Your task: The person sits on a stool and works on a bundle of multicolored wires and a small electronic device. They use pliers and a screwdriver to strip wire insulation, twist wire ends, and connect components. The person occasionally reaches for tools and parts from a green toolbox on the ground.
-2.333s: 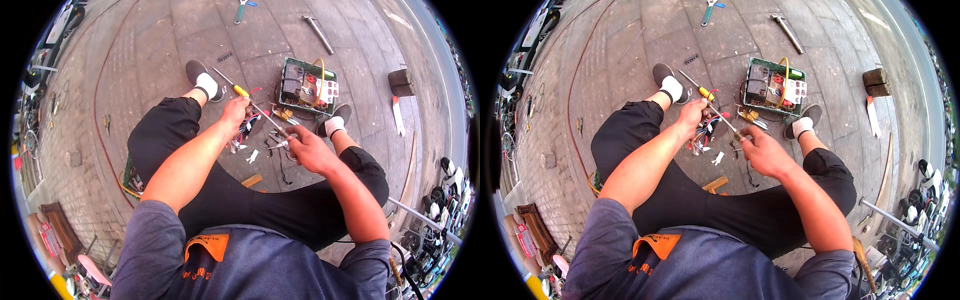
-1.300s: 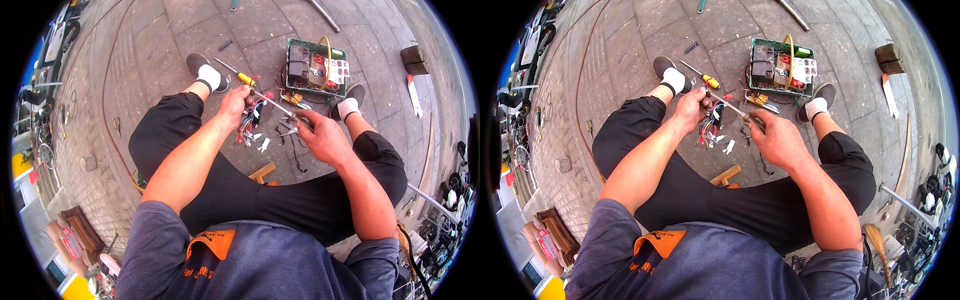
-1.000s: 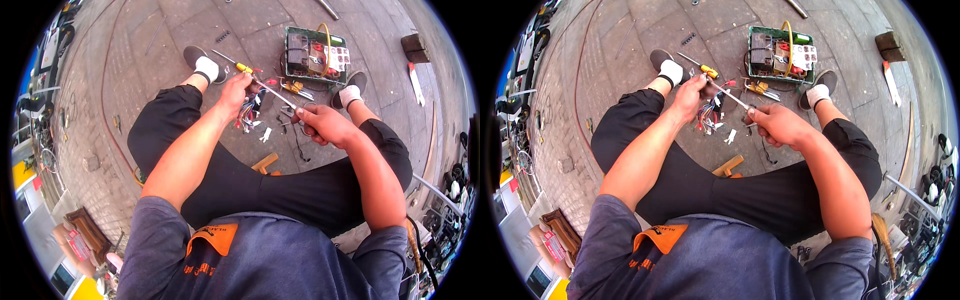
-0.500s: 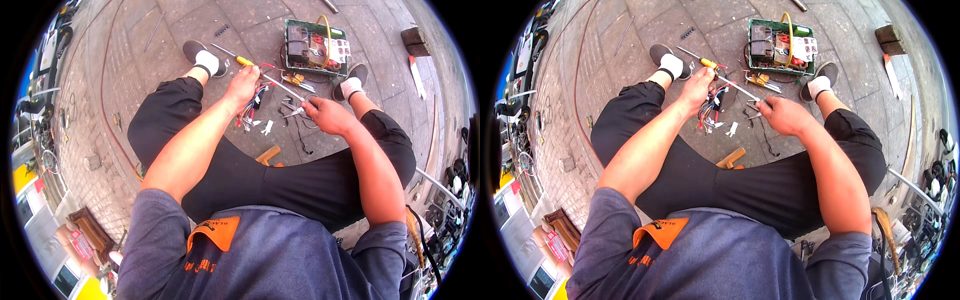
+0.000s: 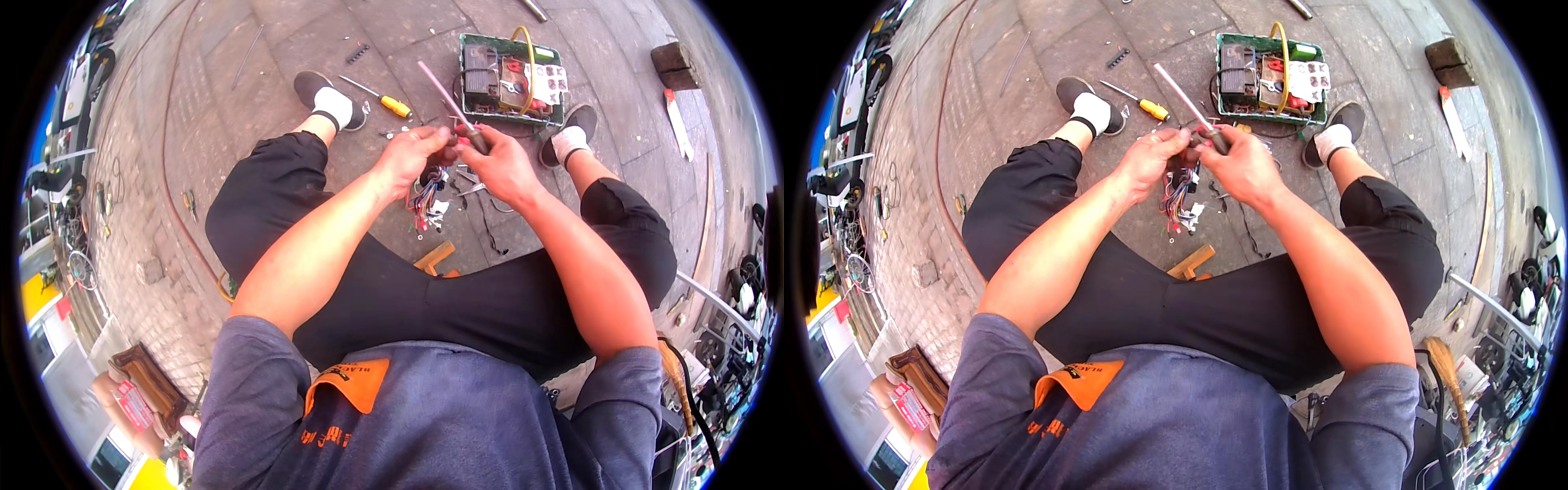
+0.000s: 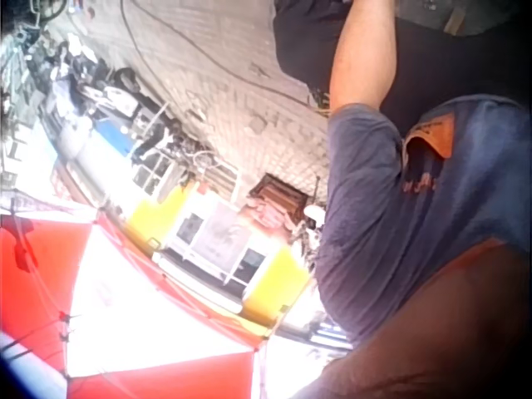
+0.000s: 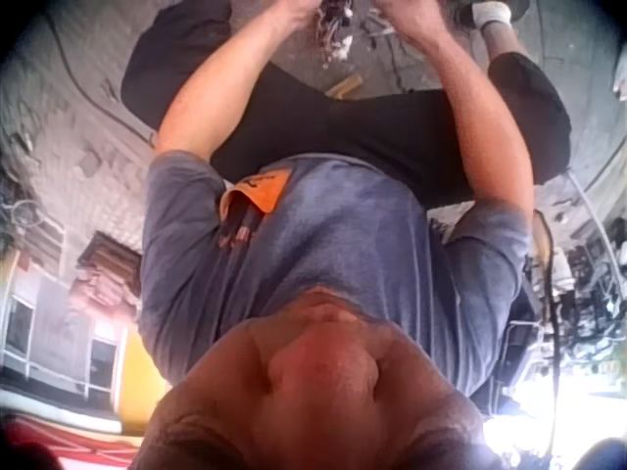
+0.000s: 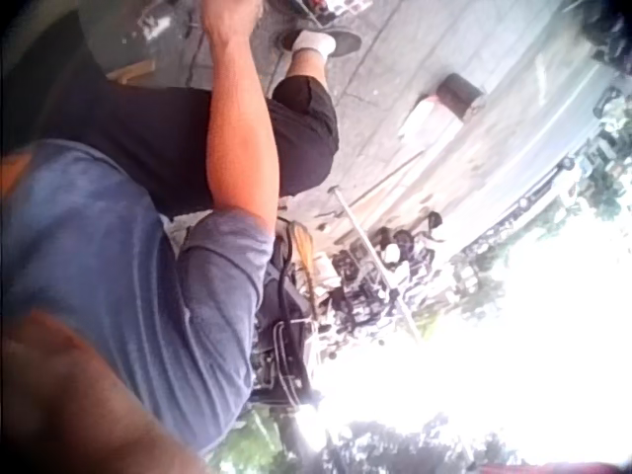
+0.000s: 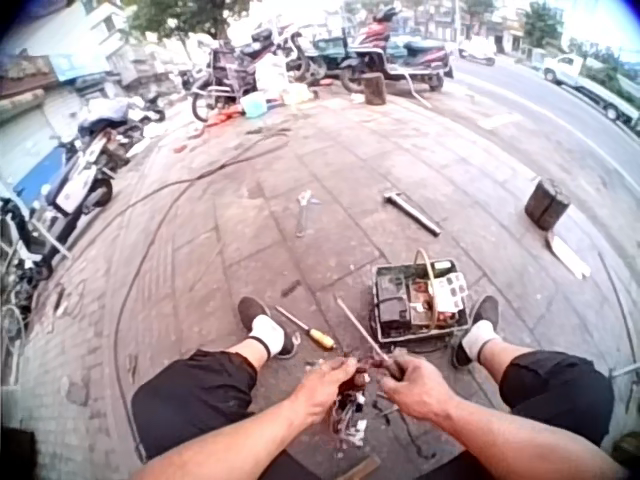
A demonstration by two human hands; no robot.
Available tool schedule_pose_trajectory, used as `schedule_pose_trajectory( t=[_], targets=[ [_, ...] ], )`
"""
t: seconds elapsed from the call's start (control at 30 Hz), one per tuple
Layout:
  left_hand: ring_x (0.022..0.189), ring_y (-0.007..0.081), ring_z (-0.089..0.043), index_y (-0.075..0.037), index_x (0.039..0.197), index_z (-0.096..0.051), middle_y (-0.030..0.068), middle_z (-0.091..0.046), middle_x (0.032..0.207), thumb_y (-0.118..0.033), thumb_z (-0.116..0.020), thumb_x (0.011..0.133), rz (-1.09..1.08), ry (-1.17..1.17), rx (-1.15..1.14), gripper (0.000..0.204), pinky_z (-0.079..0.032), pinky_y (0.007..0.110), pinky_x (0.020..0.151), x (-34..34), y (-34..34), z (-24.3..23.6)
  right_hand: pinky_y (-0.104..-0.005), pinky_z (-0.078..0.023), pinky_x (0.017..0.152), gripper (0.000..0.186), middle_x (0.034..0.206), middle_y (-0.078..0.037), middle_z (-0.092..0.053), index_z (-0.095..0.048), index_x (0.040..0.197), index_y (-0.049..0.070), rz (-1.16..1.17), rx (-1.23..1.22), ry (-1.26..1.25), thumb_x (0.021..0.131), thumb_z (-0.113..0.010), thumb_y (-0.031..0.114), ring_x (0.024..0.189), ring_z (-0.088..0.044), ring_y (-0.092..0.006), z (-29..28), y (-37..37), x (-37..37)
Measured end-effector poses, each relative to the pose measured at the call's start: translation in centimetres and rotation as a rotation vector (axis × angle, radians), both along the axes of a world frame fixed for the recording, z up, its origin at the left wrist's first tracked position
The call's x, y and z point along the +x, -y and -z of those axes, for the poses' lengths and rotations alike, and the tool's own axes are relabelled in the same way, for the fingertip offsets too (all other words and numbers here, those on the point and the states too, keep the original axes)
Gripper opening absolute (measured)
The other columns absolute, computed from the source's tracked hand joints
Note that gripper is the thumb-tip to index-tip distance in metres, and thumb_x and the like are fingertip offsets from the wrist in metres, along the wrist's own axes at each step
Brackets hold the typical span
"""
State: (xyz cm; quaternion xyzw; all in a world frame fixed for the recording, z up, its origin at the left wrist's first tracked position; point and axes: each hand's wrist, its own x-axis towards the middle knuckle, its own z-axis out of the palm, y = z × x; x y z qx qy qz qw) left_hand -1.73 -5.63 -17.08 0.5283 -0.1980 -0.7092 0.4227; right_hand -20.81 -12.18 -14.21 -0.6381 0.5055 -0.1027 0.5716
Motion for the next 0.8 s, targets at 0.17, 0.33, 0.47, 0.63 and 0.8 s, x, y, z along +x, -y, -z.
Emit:
schedule_pose_trajectory(
  t=[0.17,0.33,0.47,0.63,0.8],
  targets=[
    [0.09,0.0153,-0.069,-0.002,0.114,-0.073,0.0079,-0.075,0.099,-0.046,-0.061,0.106,0.039,-0.029,0.115,0.046,-0.055,0.031,0.083,0.4,-1.2,1.4,-0.0299,-0.053,0.077,0.027,0.093,-0.003,-0.076,-0.073,0.117,0.003,0.005,0.121,0.049,0.099,-0.075,0.023,0.082,-0.066,-0.009,0.6,-0.7,1.4],
    [0.101,0.0237,-0.071,0.001,0.121,-0.068,0.0126,-0.073,0.111,-0.051,-0.051,0.109,-0.027,-0.097,0.241,0.056,-0.056,0.039,0.093,1.8,0.5,1.8,-0.0335,-0.053,0.074,0.03,0.086,-0.006,-0.075,-0.073,0.113,0.002,0.085,0.054,0.017,0.1,-0.072,0.029,0.078,-0.066,-0.0123,2.3,-0.3,0.6],
    [0.098,0.0233,-0.071,-0.001,0.122,-0.067,0.0116,-0.072,0.107,-0.043,-0.054,0.109,-0.226,0.39,0.301,0.046,-0.058,0.04,0.088,7.6,1.3,7.0,-0.0347,-0.053,0.073,0.028,0.085,-0.005,-0.074,-0.073,0.115,0.005,0.075,0.043,0.001,0.101,-0.07,0.029,0.075,-0.066,-0.0143,1.1,-0.2,1.4],
    [0.128,0.0364,-0.064,-0.001,0.134,-0.065,0.0226,-0.067,0.136,-0.033,-0.066,0.093,0.607,1.297,0.535,0.052,-0.051,0.045,0.108,8.8,-0.1,13.9,-0.0355,-0.052,0.071,0.024,0.083,-0.006,-0.073,-0.073,0.112,0.005,0.122,0.058,-0.022,0.101,-0.068,0.025,0.073,-0.065,-0.0138,1.2,0.8,1.3],
    [0.123,0.0366,-0.067,-0.003,0.138,-0.064,0.0185,-0.07,0.131,-0.034,-0.06,0.097,0.962,1.421,0.423,0.051,-0.053,0.043,0.106,5.4,-3.9,18.5,-0.0338,-0.052,0.07,0.022,0.082,-0.006,-0.073,-0.072,0.111,0.004,0.164,0.18,-0.033,0.101,-0.068,0.024,0.074,-0.066,-0.0127,-1.1,1.2,2.4]
  ],
)
